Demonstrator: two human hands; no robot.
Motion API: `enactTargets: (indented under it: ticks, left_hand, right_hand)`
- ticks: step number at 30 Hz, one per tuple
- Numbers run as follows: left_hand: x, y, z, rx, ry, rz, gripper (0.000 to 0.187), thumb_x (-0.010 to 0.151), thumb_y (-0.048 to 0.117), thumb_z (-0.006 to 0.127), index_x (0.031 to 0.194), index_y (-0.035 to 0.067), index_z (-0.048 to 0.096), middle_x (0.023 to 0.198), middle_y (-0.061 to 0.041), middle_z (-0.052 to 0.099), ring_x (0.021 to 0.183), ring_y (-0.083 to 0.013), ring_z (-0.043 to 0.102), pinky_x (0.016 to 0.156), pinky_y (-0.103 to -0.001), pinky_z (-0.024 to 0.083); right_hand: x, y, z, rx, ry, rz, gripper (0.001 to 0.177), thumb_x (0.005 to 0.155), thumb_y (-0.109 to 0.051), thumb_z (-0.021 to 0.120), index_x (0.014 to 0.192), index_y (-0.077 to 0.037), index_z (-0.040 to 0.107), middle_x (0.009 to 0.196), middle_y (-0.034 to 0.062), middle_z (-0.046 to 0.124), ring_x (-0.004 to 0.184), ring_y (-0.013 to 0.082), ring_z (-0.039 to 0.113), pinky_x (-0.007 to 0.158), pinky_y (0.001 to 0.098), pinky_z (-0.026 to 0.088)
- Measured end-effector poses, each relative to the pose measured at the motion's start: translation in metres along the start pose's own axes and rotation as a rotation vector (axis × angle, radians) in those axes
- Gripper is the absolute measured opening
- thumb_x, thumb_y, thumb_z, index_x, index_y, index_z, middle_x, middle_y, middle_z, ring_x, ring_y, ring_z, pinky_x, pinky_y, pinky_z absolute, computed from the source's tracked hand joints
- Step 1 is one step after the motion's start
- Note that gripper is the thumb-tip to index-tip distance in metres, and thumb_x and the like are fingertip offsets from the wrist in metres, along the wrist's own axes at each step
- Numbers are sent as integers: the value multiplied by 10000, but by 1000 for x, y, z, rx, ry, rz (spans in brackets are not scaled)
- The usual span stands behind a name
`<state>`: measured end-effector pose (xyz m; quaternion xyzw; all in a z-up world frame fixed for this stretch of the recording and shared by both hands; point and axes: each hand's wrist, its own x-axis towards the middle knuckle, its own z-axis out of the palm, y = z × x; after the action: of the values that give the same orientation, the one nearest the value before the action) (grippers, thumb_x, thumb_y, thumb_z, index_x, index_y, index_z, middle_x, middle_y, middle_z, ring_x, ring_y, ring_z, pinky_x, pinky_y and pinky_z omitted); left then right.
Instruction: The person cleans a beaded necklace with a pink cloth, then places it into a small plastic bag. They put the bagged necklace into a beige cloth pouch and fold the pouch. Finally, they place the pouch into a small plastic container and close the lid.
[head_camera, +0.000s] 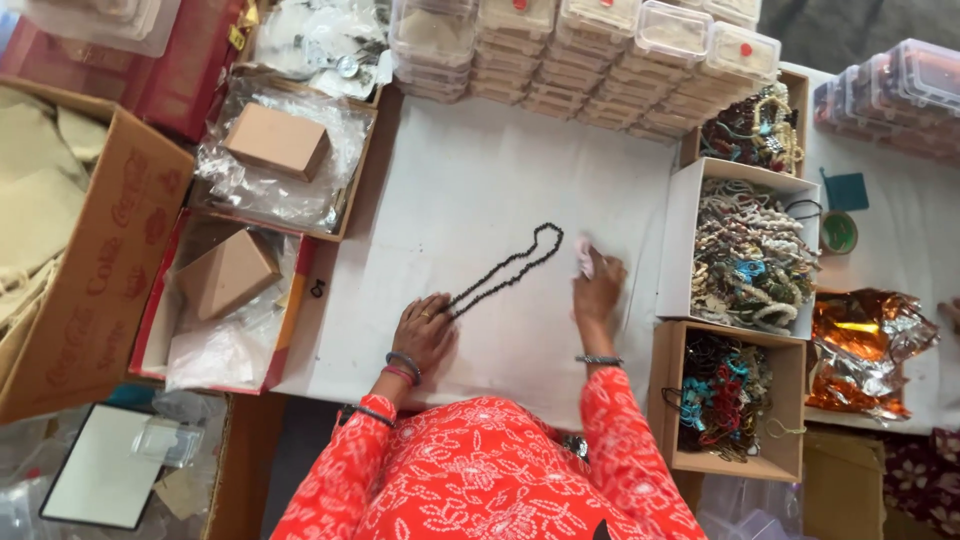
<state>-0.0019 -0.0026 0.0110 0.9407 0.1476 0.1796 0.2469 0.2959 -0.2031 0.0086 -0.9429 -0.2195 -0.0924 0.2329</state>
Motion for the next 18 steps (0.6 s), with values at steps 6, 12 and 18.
enactTargets:
  ticks: [6, 12, 18]
  left_hand:
    - [54, 35, 5, -172, 129, -153, 321, 877, 278, 753, 1096, 50, 692, 1185, -134, 661, 1113, -344, 614, 942, -448, 513]
    - [108, 44, 106, 220, -155, 26, 195, 867, 126, 668, 1052, 67, 683, 1123, -115, 692, 1079, -297, 639, 787, -439, 528]
    - [174, 68, 89, -312, -320, -388, 200, 1049, 218, 595, 1089, 34, 661, 1028, -174, 722, 983, -382, 684, 848, -499, 545]
  right_hand:
    - [-55, 34, -28, -107, -28, -144, 591, 725, -55, 765, 1293, -205, 702, 1250, 115, 568, 1178, 356, 520, 1002, 473, 460]
    - [-55, 20, -27, -141, 75, -90, 548, 747, -85, 747, 1273, -234, 706, 1262, 91, 576, 1193, 332, 526, 978, 479, 442]
    - [-54, 20, -26, -123, 81, -80, 537, 766, -90, 746, 1281, -236, 703, 1266, 94, 582, 1201, 332, 525, 987, 478, 434]
